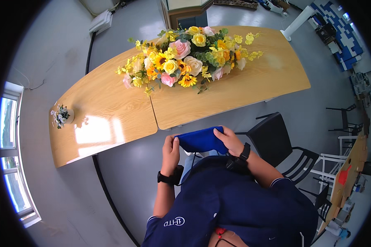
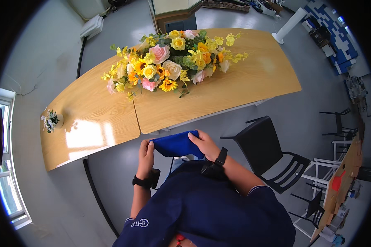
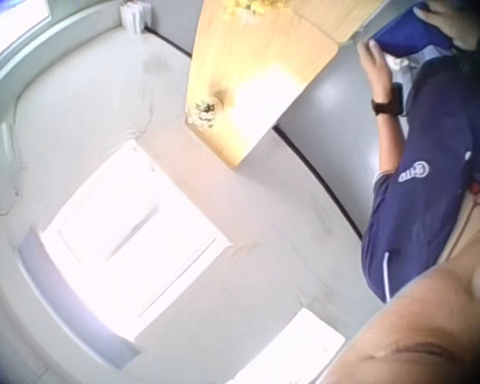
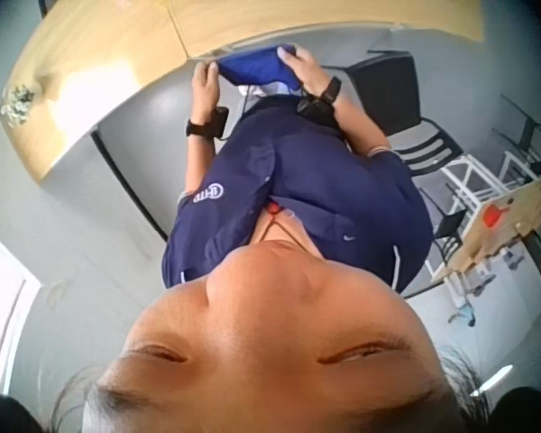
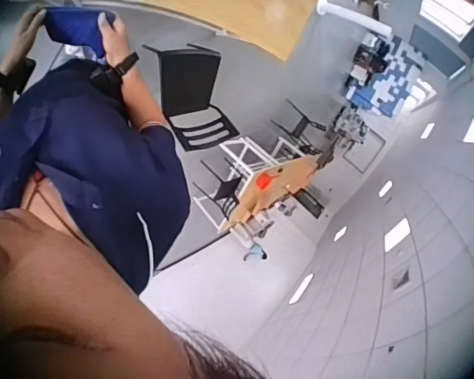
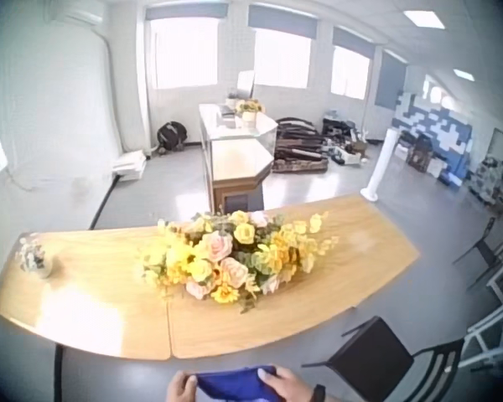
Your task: Cleaning an office space including desk surfaces and organizing equipment.
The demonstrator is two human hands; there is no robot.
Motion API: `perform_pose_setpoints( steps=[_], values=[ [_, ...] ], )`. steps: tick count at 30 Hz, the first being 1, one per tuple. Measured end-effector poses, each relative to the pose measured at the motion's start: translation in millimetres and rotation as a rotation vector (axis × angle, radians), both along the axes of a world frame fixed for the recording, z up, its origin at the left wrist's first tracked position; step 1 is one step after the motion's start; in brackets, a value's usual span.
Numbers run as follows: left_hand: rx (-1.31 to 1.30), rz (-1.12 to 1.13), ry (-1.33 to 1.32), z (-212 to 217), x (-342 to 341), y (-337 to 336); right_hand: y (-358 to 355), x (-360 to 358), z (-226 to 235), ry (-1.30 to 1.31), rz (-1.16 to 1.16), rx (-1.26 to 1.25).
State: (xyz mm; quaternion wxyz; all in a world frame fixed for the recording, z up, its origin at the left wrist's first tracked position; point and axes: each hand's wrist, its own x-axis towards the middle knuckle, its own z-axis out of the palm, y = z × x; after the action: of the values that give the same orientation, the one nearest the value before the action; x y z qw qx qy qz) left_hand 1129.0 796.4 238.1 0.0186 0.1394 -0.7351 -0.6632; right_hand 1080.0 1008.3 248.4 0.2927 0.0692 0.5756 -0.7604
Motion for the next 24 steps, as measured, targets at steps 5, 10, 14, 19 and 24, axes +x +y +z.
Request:
perform_pose_setpoints(
  steps=[5,10,14,19,24],
  values=[
    [-0.008,-0.097,-0.024,4,-30,11,11,-22,-17,-0.114,-0.133,-0.047],
    [0.068,-0.024,0.005,6,-54,16,44,-66,-22,-0.319,-0.266,-0.153],
    [0.079,0.082,-0.058,11,-60,5,107,-114,-52,-0.113,-0.483,-0.011],
    [0.116,0.315,-0.086,12,-53,-3,169,-183,-32,0.413,-0.562,0.771],
    [0.156,0.484,-0.174,10,-49,9,158,-214,-63,0.999,-0.224,1.228]
  ],
)
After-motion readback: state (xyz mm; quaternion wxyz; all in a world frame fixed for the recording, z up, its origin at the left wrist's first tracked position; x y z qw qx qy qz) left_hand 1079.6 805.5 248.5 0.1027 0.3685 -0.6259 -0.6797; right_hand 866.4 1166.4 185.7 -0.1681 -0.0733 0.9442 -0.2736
